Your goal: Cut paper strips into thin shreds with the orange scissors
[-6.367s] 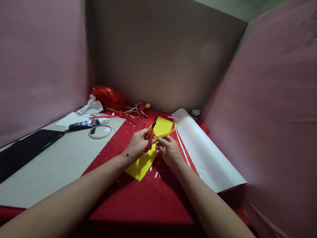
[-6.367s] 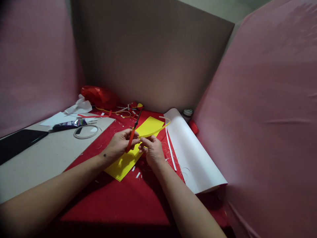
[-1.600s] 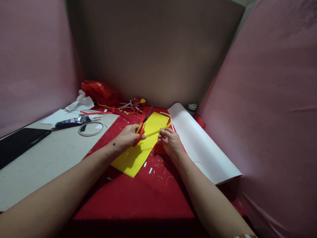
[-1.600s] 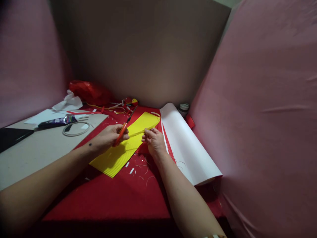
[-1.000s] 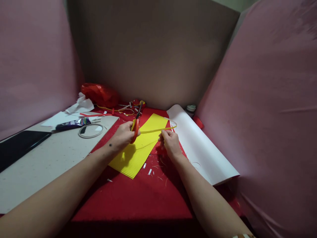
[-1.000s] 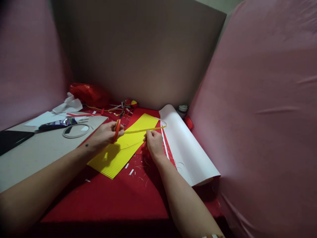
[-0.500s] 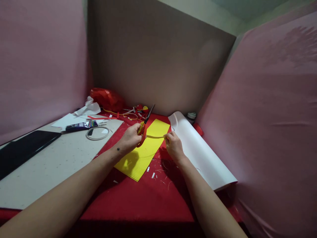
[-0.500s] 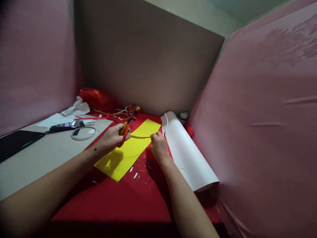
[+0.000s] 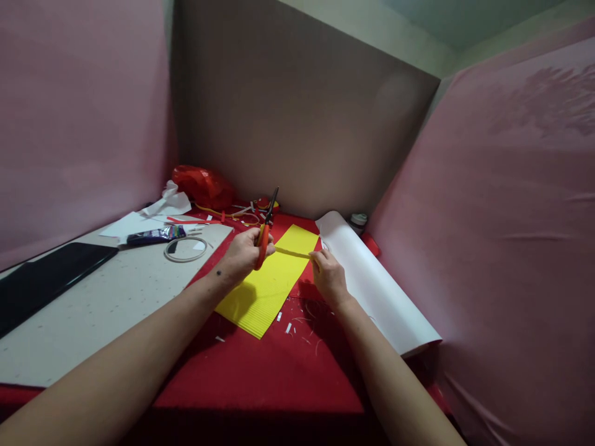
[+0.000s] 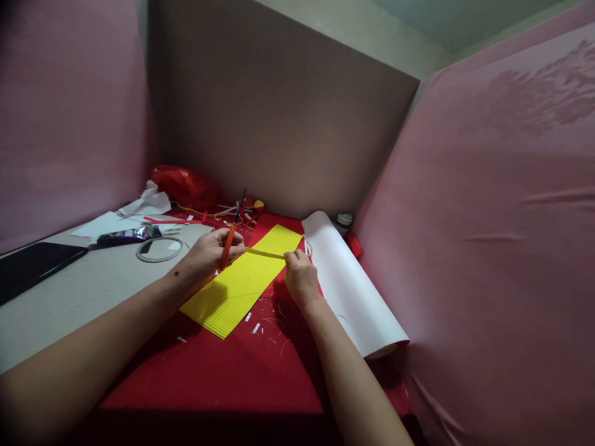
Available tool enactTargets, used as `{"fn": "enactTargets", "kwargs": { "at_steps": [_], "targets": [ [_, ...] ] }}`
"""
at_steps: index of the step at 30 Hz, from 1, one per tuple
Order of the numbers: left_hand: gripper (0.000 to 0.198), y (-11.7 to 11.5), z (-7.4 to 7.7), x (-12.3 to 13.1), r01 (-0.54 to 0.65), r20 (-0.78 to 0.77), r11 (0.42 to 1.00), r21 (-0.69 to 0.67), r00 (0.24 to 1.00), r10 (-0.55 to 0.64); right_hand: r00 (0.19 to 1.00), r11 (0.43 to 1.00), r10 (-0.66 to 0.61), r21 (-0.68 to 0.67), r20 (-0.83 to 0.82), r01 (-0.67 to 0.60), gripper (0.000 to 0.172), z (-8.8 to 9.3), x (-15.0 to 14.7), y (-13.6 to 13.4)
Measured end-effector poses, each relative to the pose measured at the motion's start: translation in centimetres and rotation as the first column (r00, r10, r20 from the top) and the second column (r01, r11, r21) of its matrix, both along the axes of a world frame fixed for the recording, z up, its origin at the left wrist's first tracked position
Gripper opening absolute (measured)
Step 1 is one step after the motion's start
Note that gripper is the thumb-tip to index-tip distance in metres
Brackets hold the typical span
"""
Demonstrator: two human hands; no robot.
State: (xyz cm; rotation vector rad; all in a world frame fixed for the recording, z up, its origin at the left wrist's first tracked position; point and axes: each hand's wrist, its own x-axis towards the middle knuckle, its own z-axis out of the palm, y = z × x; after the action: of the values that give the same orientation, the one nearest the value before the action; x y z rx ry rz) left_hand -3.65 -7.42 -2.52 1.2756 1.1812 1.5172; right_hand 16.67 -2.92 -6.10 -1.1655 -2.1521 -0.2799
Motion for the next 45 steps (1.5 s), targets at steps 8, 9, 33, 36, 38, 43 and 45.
{"fn": "enactTargets", "kwargs": {
  "at_steps": [8,9,33,36,38,43,45],
  "targets": [
    [0.023,-0.2,0.3,-0.1,0.152,0.192,0.987,0.061,0.968,-0.161,0.989,0.995,0.075,0.076,-0.125,-0.066,0.022,0.0,0.4,0.3],
    [0.023,-0.2,0.4,-0.1,0.167,0.222,0.984,0.058,0.959,-0.176,0.979,0.99,0.116,0.099,-0.167,-0.101,0.023,0.1,0.4,0.2],
    [0.017,-0.5,-1.0,2.3,0.133,-0.391,0.987,-0.088,0.907,-0.157,0.948,0.998,0.024,0.049,0.318,-0.041,0.016,1.9,-1.2,-2.9],
    [0.009,-0.3,-0.9,1.7,0.066,-0.585,0.998,0.019,0.81,-0.042,0.924,0.995,0.089,-0.065,0.371,-0.07,0.009,3.4,-0.6,-3.1],
    [0.008,-0.3,-0.8,1.4,0.061,-0.616,0.997,0.055,0.788,-0.014,0.925,0.986,0.132,-0.142,0.356,-0.086,0.008,4.2,-0.1,-3.1],
    [0.015,-0.6,-0.2,1.4,0.152,-0.348,0.982,-0.115,0.92,-0.183,0.98,0.979,0.194,-0.053,-0.045,-0.196,0.028,4.9,0.6,-3.6],
    [0.02,-0.8,0.1,1.5,0.176,-0.232,0.971,-0.161,0.95,-0.211,0.931,0.986,0.165,0.028,-0.327,-0.165,0.022,4.5,0.3,-4.0]
  ]
}}
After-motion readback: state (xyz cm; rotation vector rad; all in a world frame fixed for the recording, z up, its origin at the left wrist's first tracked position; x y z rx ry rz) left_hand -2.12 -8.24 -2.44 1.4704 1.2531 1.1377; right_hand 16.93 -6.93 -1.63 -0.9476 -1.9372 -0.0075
